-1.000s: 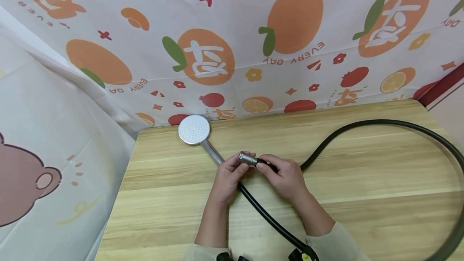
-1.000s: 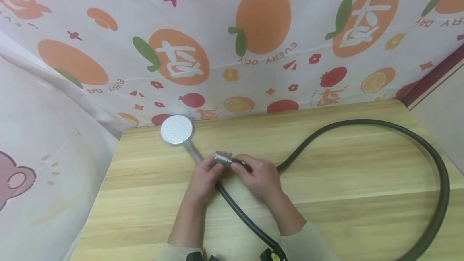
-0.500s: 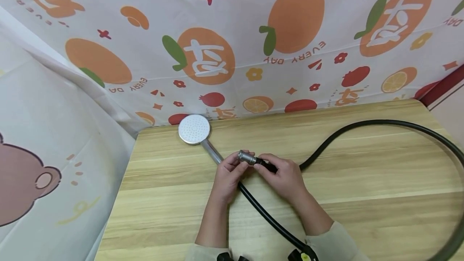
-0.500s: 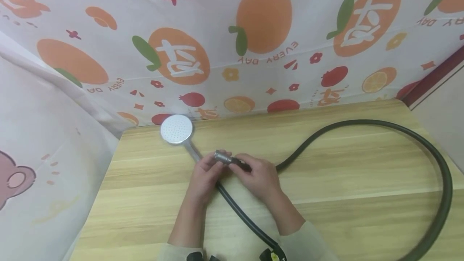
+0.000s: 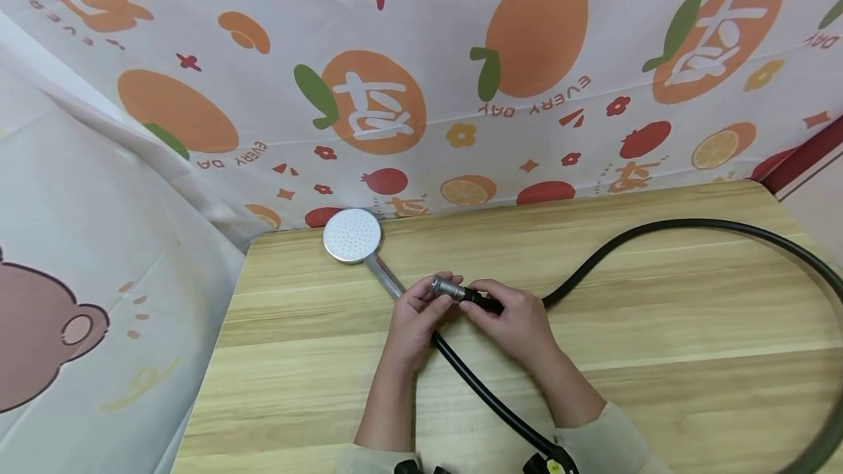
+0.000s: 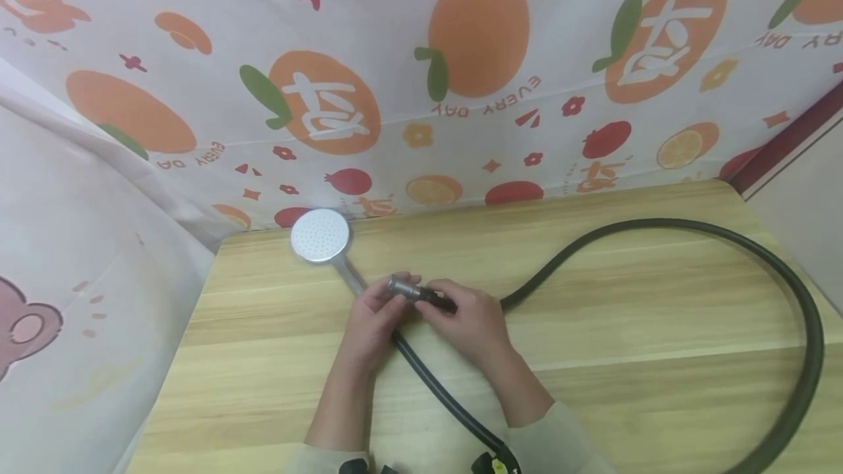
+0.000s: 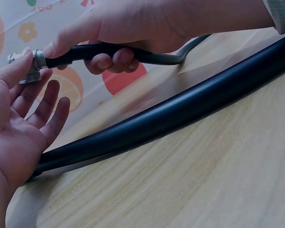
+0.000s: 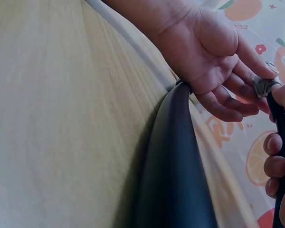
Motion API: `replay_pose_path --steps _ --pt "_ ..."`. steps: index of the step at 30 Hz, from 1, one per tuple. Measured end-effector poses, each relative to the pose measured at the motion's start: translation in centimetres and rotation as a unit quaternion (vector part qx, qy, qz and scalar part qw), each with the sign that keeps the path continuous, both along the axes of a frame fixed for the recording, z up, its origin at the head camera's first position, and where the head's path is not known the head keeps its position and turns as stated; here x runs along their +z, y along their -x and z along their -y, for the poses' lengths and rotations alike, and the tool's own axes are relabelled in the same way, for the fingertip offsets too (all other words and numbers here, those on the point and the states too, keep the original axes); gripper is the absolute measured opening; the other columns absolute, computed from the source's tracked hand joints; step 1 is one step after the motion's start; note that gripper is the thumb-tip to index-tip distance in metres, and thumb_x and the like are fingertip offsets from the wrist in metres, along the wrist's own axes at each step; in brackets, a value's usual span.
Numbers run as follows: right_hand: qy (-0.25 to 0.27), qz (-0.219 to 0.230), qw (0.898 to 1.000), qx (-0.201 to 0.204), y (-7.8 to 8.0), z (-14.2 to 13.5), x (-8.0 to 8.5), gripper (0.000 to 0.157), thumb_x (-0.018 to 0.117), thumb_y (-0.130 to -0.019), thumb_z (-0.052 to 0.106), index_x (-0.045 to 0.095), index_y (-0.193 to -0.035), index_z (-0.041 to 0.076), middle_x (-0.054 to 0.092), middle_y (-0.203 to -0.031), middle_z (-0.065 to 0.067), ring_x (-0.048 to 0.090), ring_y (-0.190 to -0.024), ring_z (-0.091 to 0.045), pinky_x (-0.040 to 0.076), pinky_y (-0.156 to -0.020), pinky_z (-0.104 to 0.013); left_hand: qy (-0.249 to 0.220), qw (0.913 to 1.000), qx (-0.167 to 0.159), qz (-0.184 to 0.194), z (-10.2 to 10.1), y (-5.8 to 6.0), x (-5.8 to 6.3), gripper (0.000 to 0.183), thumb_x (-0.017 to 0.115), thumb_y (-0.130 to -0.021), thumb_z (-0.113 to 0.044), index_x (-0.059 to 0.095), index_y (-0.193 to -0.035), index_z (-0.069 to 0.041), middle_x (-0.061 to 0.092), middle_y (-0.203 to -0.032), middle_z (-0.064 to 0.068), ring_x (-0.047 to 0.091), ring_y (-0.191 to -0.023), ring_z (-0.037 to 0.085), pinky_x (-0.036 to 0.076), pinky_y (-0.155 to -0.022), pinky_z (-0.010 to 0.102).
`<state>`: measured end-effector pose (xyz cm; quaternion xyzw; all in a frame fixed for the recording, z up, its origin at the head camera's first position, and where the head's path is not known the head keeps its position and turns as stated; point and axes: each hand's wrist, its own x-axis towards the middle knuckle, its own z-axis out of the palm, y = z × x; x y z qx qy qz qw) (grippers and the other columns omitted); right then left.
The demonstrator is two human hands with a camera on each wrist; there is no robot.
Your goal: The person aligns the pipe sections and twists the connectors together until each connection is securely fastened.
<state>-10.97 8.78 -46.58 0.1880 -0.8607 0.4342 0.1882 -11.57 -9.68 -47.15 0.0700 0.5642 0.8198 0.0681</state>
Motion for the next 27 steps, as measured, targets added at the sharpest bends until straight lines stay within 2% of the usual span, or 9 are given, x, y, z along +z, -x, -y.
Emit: replay_pose_path --steps 4,9,13,16,19,23,27 --pt "0.000 0.008 1.000 0.001 0.03 -0.06 -0.08 0.022 0.077 -0.084 0.033 0.073 -0.103 0.022 0.055 -0.064 0.013 0.042 -0.054 0.000 0.037 -0.049 -0.018 0.001 1.0000 -0.004 -0.001 -0.07 0.01 0.03 0.041 0.065 -0.094 -0.006 0.052 -0.128 0.013 0.072 -0.115 0.000 0.066 -0.112 0.014 0.053 -0.098 0.030" --pt "-0.013 0.022 1.000 0.000 0.09 -0.07 -0.22 0.019 0.073 -0.088 0.035 0.073 -0.104 0.025 0.055 -0.064 0.014 0.042 -0.055 0.000 0.037 -0.050 -0.019 0.010 0.9999 -0.009 -0.008 0.01 0.07 -0.07 0.043 0.066 -0.093 -0.006 0.052 -0.129 0.012 0.071 -0.116 0.000 0.066 -0.112 0.014 0.054 -0.096 0.028" --pt "-0.019 0.039 0.999 -0.008 0.03 -0.02 -0.10 0.018 0.069 -0.091 0.036 0.074 -0.105 0.026 0.070 -0.080 0.011 0.053 -0.062 -0.001 0.045 -0.056 -0.021 0.018 0.9994 -0.021 -0.021 0.14 0.12 -0.24 0.041 0.067 -0.092 -0.004 0.054 -0.128 0.009 0.070 -0.118 0.002 0.065 -0.111 0.014 0.055 -0.095 0.028" --pt "-0.021 0.051 0.998 -0.014 -0.06 0.08 0.10 0.018 0.067 -0.092 0.037 0.075 -0.104 0.026 0.074 -0.090 0.010 0.061 -0.069 -0.003 0.051 -0.062 -0.025 0.021 0.9990 -0.028 -0.026 0.27 0.14 -0.37 0.036 0.066 -0.092 -0.003 0.057 -0.126 0.005 0.070 -0.119 0.003 0.066 -0.110 0.014 0.055 -0.094 0.029" --pt "-0.025 0.053 0.998 -0.016 -0.02 0.10 0.13 0.016 0.066 -0.093 0.037 0.075 -0.102 0.027 0.074 -0.089 0.010 0.064 -0.072 -0.003 0.051 -0.062 -0.026 0.025 0.9988 -0.032 -0.027 0.35 0.16 -0.40 0.034 0.065 -0.093 -0.002 0.059 -0.125 0.004 0.069 -0.119 0.004 0.066 -0.110 0.014 0.056 -0.094 0.031" --pt "-0.023 0.049 0.998 -0.012 0.05 0.07 0.13 0.015 0.065 -0.094 0.037 0.074 -0.101 0.027 0.073 -0.085 0.012 0.059 -0.067 -0.001 0.049 -0.060 -0.023 0.027 0.9990 -0.026 -0.023 0.31 0.10 -0.21 0.035 0.065 -0.092 -0.003 0.057 -0.125 0.007 0.070 -0.117 0.003 0.066 -0.109 0.014 0.056 -0.094 0.032" --pt "-0.008 0.046 0.999 -0.012 0.10 -0.13 0.13 0.017 0.071 -0.090 0.039 0.073 -0.102 0.026 0.070 -0.083 0.012 0.057 -0.067 -0.002 0.049 -0.060 -0.024 0.020 0.9996 -0.014 -0.013 0.04 0.00 0.17 0.039 0.069 -0.090 -0.004 0.056 -0.125 0.010 0.071 -0.114 0.001 0.066 -0.108 0.013 0.056 -0.093 0.028"
